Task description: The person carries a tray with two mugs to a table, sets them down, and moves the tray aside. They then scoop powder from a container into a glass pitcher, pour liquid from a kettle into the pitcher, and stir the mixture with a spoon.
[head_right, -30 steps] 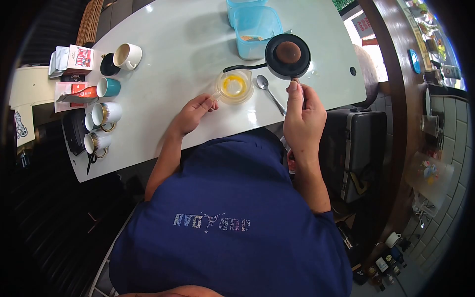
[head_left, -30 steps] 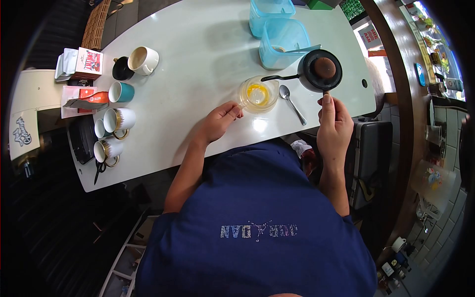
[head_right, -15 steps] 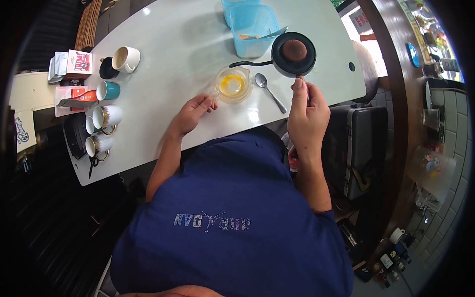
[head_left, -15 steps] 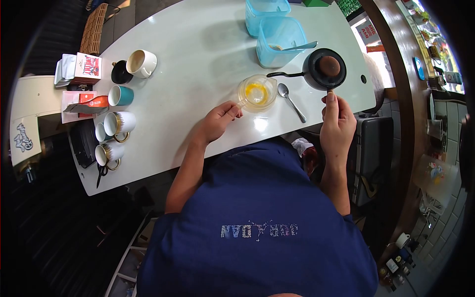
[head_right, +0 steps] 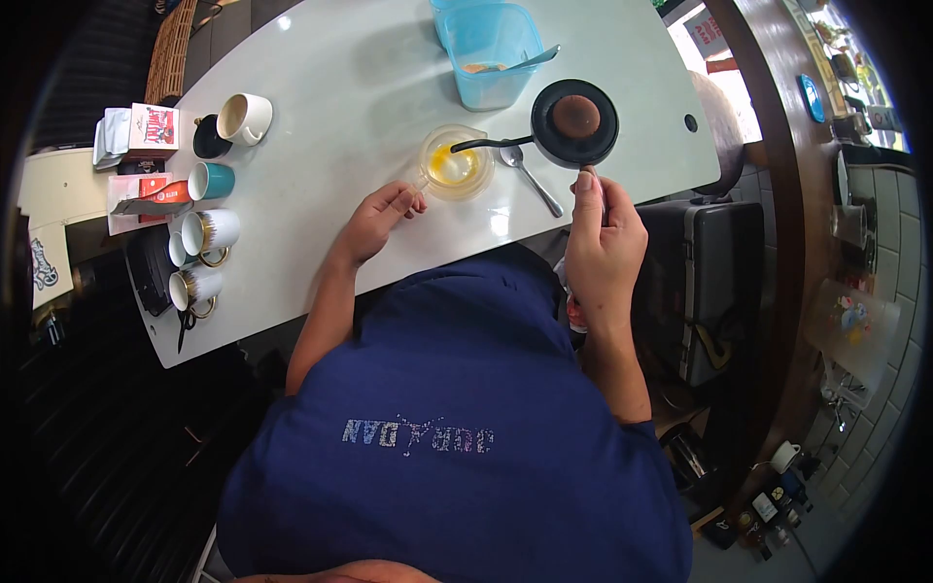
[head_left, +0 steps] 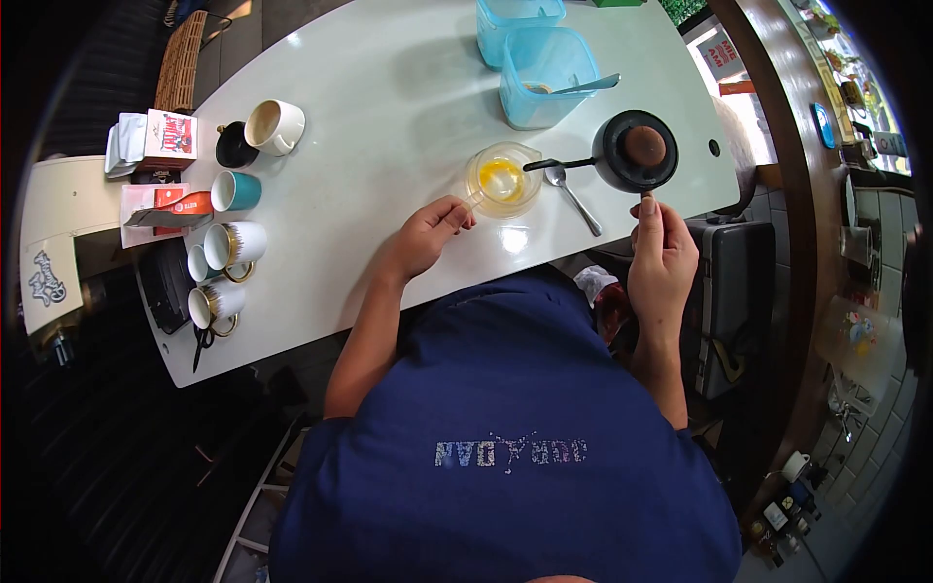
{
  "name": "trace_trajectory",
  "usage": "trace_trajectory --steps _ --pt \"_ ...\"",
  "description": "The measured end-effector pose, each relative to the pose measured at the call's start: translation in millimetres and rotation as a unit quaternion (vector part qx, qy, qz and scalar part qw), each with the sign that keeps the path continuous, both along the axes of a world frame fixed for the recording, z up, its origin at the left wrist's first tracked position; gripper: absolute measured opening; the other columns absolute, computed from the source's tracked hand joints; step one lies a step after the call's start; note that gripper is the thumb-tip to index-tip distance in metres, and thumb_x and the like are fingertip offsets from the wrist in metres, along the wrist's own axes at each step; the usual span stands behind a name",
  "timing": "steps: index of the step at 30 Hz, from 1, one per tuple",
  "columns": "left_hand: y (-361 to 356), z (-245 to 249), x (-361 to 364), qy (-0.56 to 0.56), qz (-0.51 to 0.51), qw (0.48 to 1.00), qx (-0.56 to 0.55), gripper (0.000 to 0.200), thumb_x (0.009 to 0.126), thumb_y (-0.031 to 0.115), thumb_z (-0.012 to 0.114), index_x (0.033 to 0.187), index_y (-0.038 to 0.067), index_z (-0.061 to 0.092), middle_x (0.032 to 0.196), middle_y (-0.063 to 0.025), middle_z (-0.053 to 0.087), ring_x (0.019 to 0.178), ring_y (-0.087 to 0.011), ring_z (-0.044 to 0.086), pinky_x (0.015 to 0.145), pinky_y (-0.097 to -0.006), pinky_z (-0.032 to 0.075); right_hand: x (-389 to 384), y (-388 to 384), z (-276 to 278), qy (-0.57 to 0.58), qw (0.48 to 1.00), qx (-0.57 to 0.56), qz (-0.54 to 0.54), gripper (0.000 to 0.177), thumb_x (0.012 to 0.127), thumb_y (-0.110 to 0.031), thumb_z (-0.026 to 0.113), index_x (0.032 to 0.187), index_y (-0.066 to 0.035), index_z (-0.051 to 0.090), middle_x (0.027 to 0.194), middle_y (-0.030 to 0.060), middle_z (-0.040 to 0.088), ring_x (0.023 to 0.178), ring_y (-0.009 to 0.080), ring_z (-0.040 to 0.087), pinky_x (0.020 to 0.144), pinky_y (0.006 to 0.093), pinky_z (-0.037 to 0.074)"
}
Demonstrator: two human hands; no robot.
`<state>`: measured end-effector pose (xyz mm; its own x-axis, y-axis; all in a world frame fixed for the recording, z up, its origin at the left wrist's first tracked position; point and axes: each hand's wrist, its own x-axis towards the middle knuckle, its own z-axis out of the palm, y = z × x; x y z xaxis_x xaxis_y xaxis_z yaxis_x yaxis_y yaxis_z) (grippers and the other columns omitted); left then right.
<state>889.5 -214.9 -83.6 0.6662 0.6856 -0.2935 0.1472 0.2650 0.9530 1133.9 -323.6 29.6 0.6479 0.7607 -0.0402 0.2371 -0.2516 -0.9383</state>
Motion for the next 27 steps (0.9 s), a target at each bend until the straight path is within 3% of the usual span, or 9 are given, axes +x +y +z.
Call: trace_trajectory --steps 17,23,27 --pt "-2 2 0 0.005 0.0 1.0 0.003 0.026 0.099 0.023 0.043 0.093 0.004 0.06 0.09 -0.0005 0.059 0.086 -0.0104 0.049 0.083 -0.026 0.039 -8 15 11 -0.028 0.999 -0.018 0.015 0.032 0.095 -0.024 0.056 0.096 0.008 0.063 0.07 0.0013 0.058 0.064 0.004 0.047 0.057 0.0201 0.039" --pt "-3 4 1 0.009 0.002 1.0 -0.004 0.026 0.099 0.023 0.044 0.093 0.004 0.06 0.09 -0.0002 0.059 0.086 -0.0099 0.049 0.083 -0.0253 0.039 0 17 2 -0.02 0.999 0.024 0.008 0.033 0.095 -0.025 0.055 0.093 0.007 0.062 0.064 -0.0018 0.052 0.06 0.0035 0.044 0.053 0.0202 0.035" --pt "-2 2 1 0.002 -0.004 1.0 -0.008 0.026 0.099 0.023 0.044 0.093 0.004 0.061 0.09 -0.0006 0.059 0.086 -0.0101 0.049 0.083 -0.0254 0.039 9 14 -1 0.043 0.998 0.036 0.008 0.032 0.096 -0.025 0.054 0.087 0.005 0.061 0.06 -0.0046 0.044 0.054 0.0021 0.037 0.048 0.0196 0.027"
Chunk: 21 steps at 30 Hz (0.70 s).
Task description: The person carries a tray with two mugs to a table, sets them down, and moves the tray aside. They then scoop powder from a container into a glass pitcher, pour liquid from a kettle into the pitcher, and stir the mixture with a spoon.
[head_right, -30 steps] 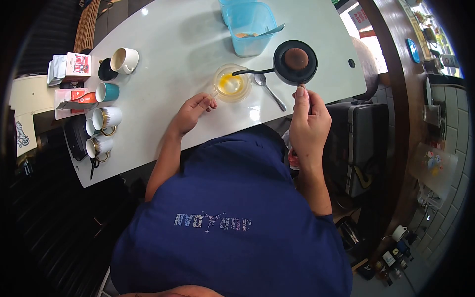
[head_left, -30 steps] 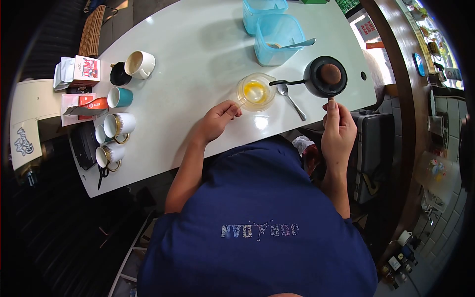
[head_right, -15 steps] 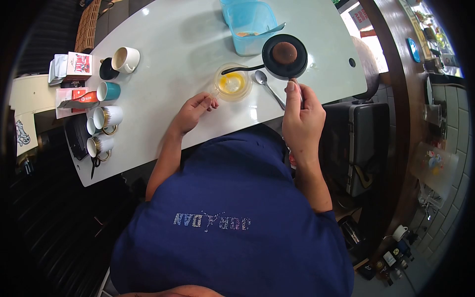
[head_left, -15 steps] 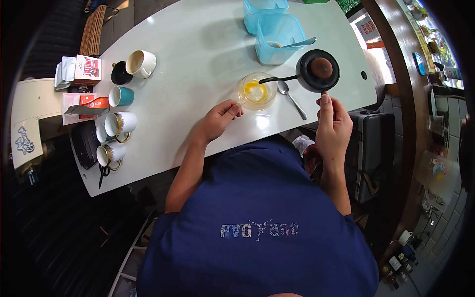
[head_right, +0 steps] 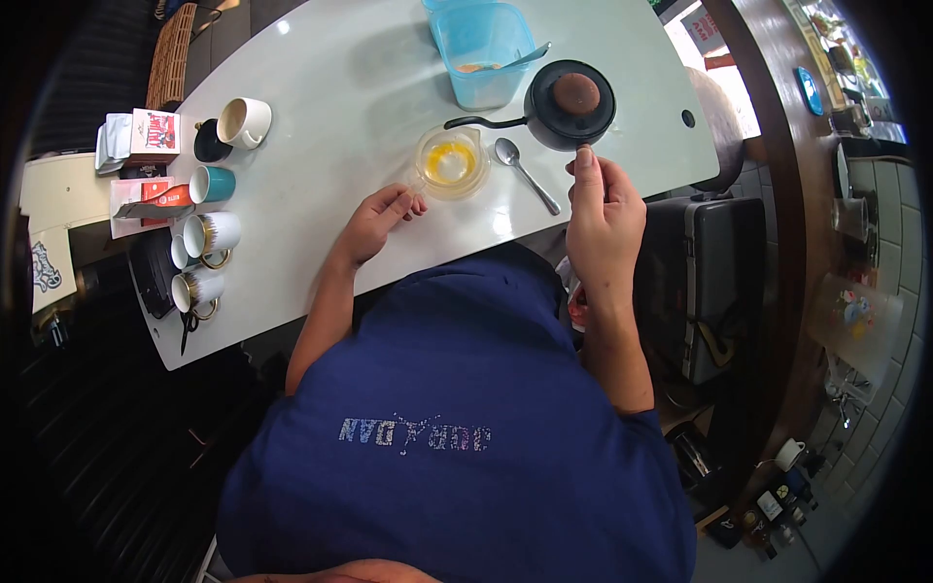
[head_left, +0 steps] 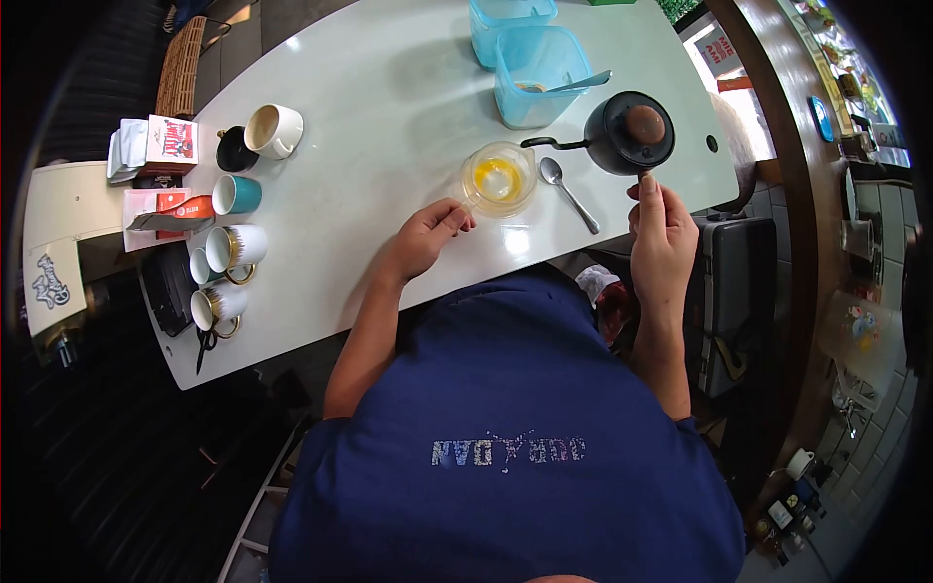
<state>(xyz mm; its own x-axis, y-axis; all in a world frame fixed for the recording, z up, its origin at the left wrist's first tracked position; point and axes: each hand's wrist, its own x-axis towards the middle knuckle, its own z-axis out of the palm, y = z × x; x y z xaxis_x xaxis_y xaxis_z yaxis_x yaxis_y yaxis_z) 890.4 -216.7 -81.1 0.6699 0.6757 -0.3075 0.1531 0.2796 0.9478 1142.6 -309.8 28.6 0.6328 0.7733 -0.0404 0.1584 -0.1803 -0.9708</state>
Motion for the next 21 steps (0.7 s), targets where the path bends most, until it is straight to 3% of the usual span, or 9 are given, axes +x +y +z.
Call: trace_trajectory --steps 5,15,21 --pt "-1 -1 0 0.003 0.002 1.0 0.0 0.027 0.099 0.024 0.044 0.094 0.003 0.061 0.09 -0.0007 0.059 0.085 -0.0101 0.049 0.083 -0.0251 0.039 14 -8 -8 0.152 0.988 0.028 -0.012 0.03 0.097 -0.025 0.052 0.086 0.003 0.058 0.056 -0.0075 0.037 0.048 0.0005 0.028 0.044 0.02 0.019" --pt "-5 -1 1 -0.018 0.023 0.999 -0.013 0.026 0.099 0.024 0.043 0.095 0.004 0.06 0.089 -0.0005 0.058 0.081 -0.0085 0.049 0.078 -0.0242 0.041 61 -15 -69 0.165 0.986 0.002 -0.009 0.03 0.098 -0.028 0.05 0.087 -0.001 0.056 0.058 -0.0076 0.035 0.048 0.0014 0.027 0.044 0.0195 0.02" --pt "-6 0 2 -0.009 0.027 0.999 -0.02 0.025 0.099 0.024 0.044 0.093 0.005 0.058 0.088 0.0004 0.058 0.083 -0.0089 0.05 0.08 -0.0246 0.042 70 -7 -103 0.146 0.989 -0.005 -0.009 0.034 0.097 -0.029 0.05 0.087 0.003 0.056 0.057 -0.0068 0.037 0.049 0.0018 0.031 0.044 0.0205 0.022"
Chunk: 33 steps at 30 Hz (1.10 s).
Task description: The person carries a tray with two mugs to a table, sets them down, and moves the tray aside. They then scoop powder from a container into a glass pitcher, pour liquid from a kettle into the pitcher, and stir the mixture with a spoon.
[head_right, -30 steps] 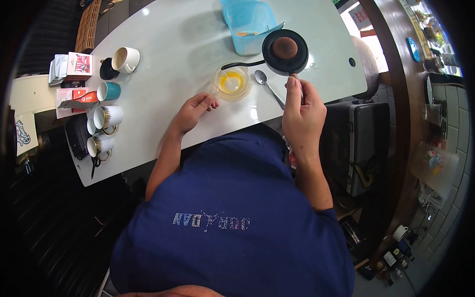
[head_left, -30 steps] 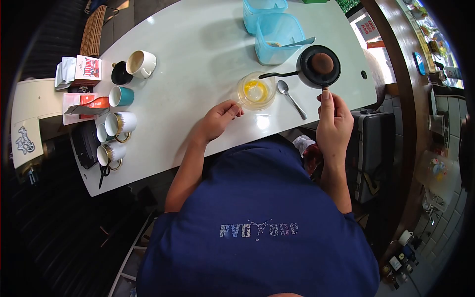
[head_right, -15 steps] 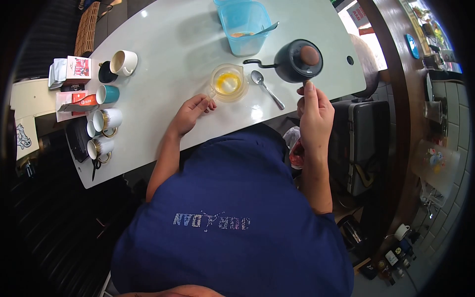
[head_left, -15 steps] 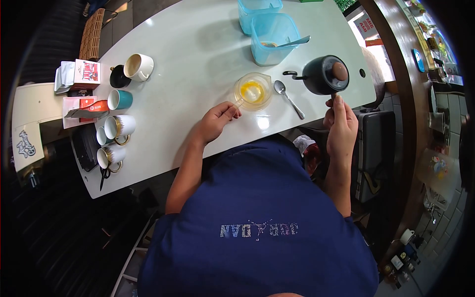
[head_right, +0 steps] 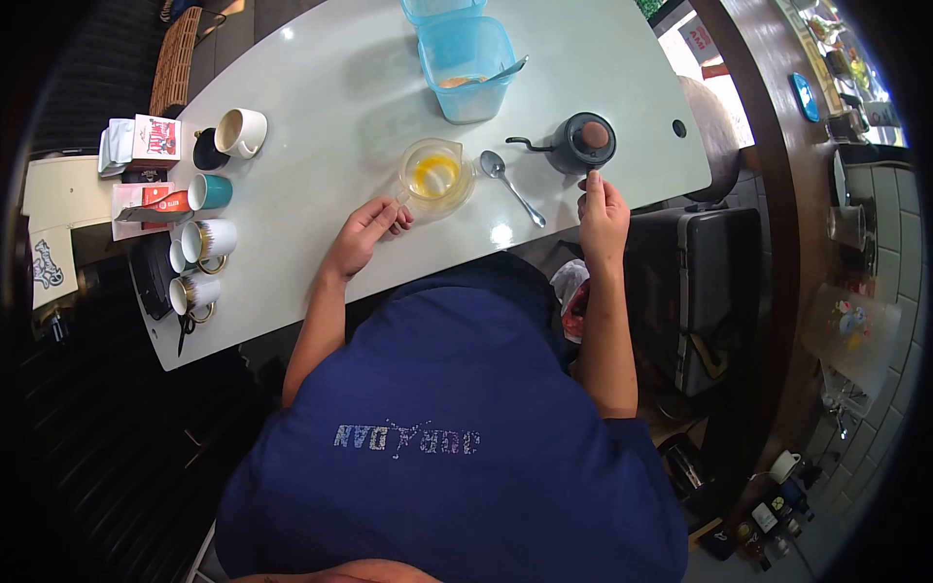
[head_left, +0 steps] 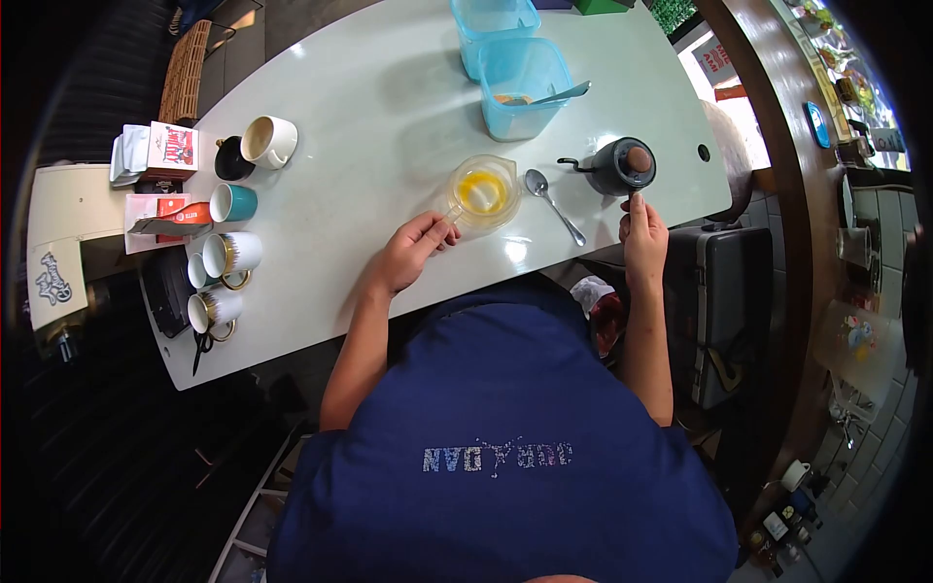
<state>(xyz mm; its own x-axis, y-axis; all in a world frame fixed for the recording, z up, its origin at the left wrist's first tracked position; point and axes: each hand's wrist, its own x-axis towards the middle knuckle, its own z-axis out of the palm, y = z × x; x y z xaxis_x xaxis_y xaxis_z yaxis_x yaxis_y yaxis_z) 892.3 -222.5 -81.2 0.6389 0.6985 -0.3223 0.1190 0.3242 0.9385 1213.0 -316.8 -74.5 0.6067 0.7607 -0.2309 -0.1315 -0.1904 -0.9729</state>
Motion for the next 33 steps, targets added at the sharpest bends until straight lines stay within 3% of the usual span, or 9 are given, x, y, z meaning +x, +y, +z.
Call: trace_trajectory --steps 15,18,21,22,23,25,27,29,33 --pt "-8 -1 2 0.0 0.041 0.999 0.007 0.027 0.1 0.025 0.042 0.093 0.004 0.056 0.094 -0.0036 0.059 0.085 -0.0106 0.052 0.08 -0.0253 0.041 13 4 -17 0.018 0.999 0.01 0.035 0.036 0.098 -0.031 0.049 0.087 0.003 0.057 0.057 -0.0069 0.037 0.05 0.0015 0.031 0.045 0.0202 0.021" --pt "-8 -6 2 -0.006 0.046 0.999 0.012 0.026 0.1 0.026 0.042 0.093 0.005 0.056 0.096 -0.0036 0.059 0.086 -0.0106 0.053 0.079 -0.0248 0.041 16 4 -13 0.001 0.998 -0.016 0.056 0.039 0.097 -0.033 0.05 0.09 0.004 0.057 0.06 -0.0032 0.04 0.053 0.0056 0.035 0.048 0.0226 0.028" --pt "-10 -4 2 -0.004 0.049 0.999 0.011 0.026 0.1 0.026 0.043 0.094 0.005 0.057 0.096 -0.0035 0.059 0.086 -0.0104 0.053 0.078 -0.0245 0.041 5 5 8 -0.162 0.983 -0.081 -0.025 0.037 0.094 -0.033 0.054 0.093 0.004 0.058 0.065 0.0027 0.046 0.058 0.0129 0.042 0.057 0.0287 0.038" --pt "-10 -3 3 0.0 0.054 0.999 0.008 0.026 0.1 0.026 0.043 0.095 0.005 0.057 0.096 -0.0034 0.059 0.086 -0.0103 0.053 0.078 -0.0244 0.041 3 2 12 -0.362 0.924 -0.011 -0.121 0.034 0.092 -0.03 0.057 0.094 0.004 0.058 0.069 0.0056 0.05 0.061 0.0165 0.046 0.062 0.0315 0.04" --pt "-11 -2 4 0.0 0.053 0.999 0.008 0.026 0.1 0.026 0.043 0.095 0.005 0.057 0.096 -0.0034 0.059 0.086 -0.0103 0.053 0.078 -0.0244 0.041 -1 1 18 -0.541 0.812 0.06 -0.211 0.032 0.09 -0.028 0.061 0.096 0.003 0.059 0.072 0.0084 0.053 0.065 0.0201 0.05 0.068 0.0344 0.043" --pt "-11 -1 4 0.004 0.056 0.998 0.026 0.025 0.099 0.025 0.043 0.097 0.005 0.058 0.096 -0.0029 0.059 0.085 -0.0098 0.053 0.077 -0.0242 0.04 -19 -15 30 -0.505 0.837 0.047 -0.204 0.023 0.085 -0.02 0.065 0.094 0.001 0.061 0.075 0.0084 0.056 0.067 0.0217 0.055 0.068 0.0332 0.044" --pt "-10 -2 3 0.001 0.052 0.998 0.025 0.025 0.099 0.025 0.043 0.097 0.005 0.058 0.096 -0.0027 0.06 0.085 -0.0096 0.053 0.077 -0.0241 0.04 -31 -24 27 -0.479 0.876 0.017 0.061 0.02 0.081 -0.016 0.069 0.092 0.0 0.062 0.077 0.0086 0.057 0.067 0.0229 0.056 0.065 0.0334 0.045" --pt "-10 -3 3 -0.005 0.046 0.999 0.024 0.025 0.099 0.024 0.042 0.098 0.005 0.058 0.095 -0.0024 0.06 0.084 -0.0094 0.053 0.077 -0.024 0.04 -45 -21 22 -0.363 0.921 -0.088 0.11 0.018 0.078 -0.014 0.071 0.089 -0.003 0.063 0.078 0.0096 0.058 0.067 0.025 0.057 0.063 0.0347 0.046" --pt "-9 -2 4 0.004 0.05 0.998 0.031 0.024 0.099 0.024 0.043 0.098 0.005 0.058 0.092 -0.0022 0.06 0.083 -0.009 0.052 0.076 -0.0238 0.04 -42 -11 -10 -0.418 0.889 -0.109 0.154 0.022 0.079 -0.018 0.071 0.092 -0.003 0.062 0.085 0.0114 0.059 0.072 0.0278 0.06 0.065 0.0369 0.047"
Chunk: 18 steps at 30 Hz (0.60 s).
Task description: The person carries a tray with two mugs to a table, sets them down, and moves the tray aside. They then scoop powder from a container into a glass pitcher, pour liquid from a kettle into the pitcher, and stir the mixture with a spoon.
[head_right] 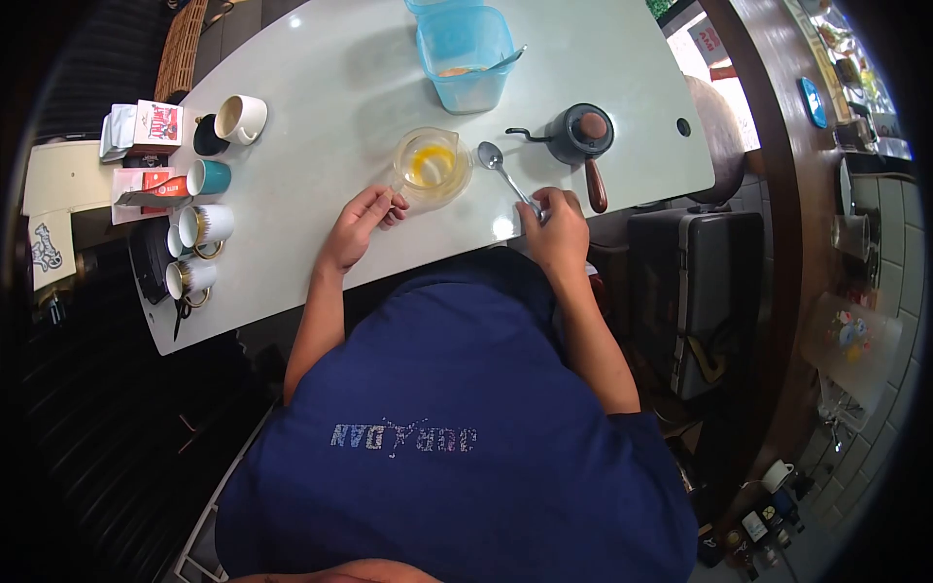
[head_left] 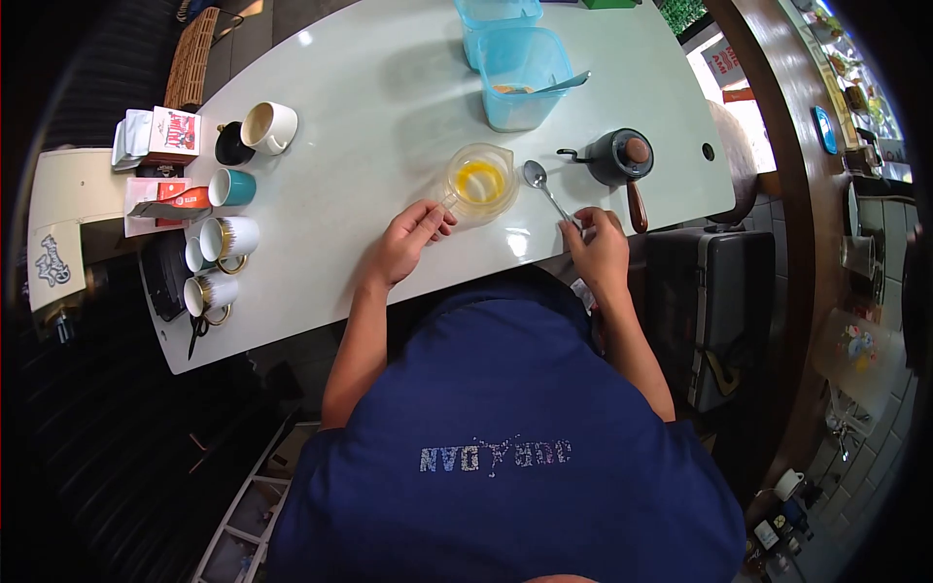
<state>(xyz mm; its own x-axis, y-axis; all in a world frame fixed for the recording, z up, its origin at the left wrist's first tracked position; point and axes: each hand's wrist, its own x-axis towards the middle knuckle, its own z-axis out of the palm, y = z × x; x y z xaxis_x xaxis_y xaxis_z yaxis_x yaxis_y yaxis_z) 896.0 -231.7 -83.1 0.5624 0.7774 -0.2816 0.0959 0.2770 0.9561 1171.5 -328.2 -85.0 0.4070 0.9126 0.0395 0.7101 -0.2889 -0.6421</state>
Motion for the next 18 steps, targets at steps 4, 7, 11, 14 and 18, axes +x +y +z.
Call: trace_trajectory --steps 4,7,11,14,18 --pt "-2 12 3 -0.01 -0.003 1.0 0.007 0.024 0.099 0.024 0.043 0.098 0.006 0.058 0.088 -0.0014 0.059 0.08 -0.0085 0.05 0.076 -0.024 0.04 -1 6 -4 -0.021 0.997 -0.072 0.015 0.021 0.082 -0.019 0.067 0.09 -0.003 0.058 0.087 0.0126 0.058 0.077 0.0311 0.06 0.068 0.0386 0.049" --pt "0 12 4 -0.008 -0.012 1.0 0.002 0.023 0.098 0.026 0.048 0.095 0.006 0.058 0.087 0.0012 0.056 0.083 -0.0089 0.052 0.077 -0.0242 0.041 0 9 -7 -0.083 0.993 -0.06 0.064 0.018 0.085 -0.017 0.063 0.091 -0.002 0.056 0.087 0.0147 0.059 0.078 0.0339 0.059 0.068 0.0406 0.049" --pt "4 6 8 -0.002 -0.012 1.0 -0.003 0.024 0.098 0.027 0.047 0.093 0.006 0.057 0.083 0.001 0.055 0.079 -0.0084 0.05 0.075 -0.023 0.041 -1 7 16 -0.132 0.983 -0.086 0.099 0.015 0.087 -0.014 0.06 0.091 -0.002 0.054 0.08 0.0169 0.06 0.076 0.0362 0.058 0.068 0.0426 0.048" --pt "6 3 10 0.035 -0.016 0.999 0.011 0.026 0.099 0.028 0.046 0.087 0.006 0.055 0.077 0.0018 0.052 0.072 -0.0077 0.045 0.072 -0.022 0.039 -4 3 48 -0.107 0.987 -0.103 0.062 0.013 0.087 -0.014 0.059 0.091 -0.001 0.055 0.074 0.0173 0.061 0.073 0.0354 0.059 0.067 0.0428 0.048" --pt "3 -3 11 -0.006 -0.004 0.999 0.031 0.028 0.099 0.027 0.046 0.081 0.006 0.051 0.071 0.0036 0.043 0.069 -0.0074 0.039 0.068 -0.0218 0.037 -4 -8 85 0.01 0.997 0.07 -0.013 0.013 0.086 -0.012 0.064 0.092 -0.001 0.062 0.07 0.0103 0.064 0.058 0.0163 0.062 0.055 0.0268 0.047"
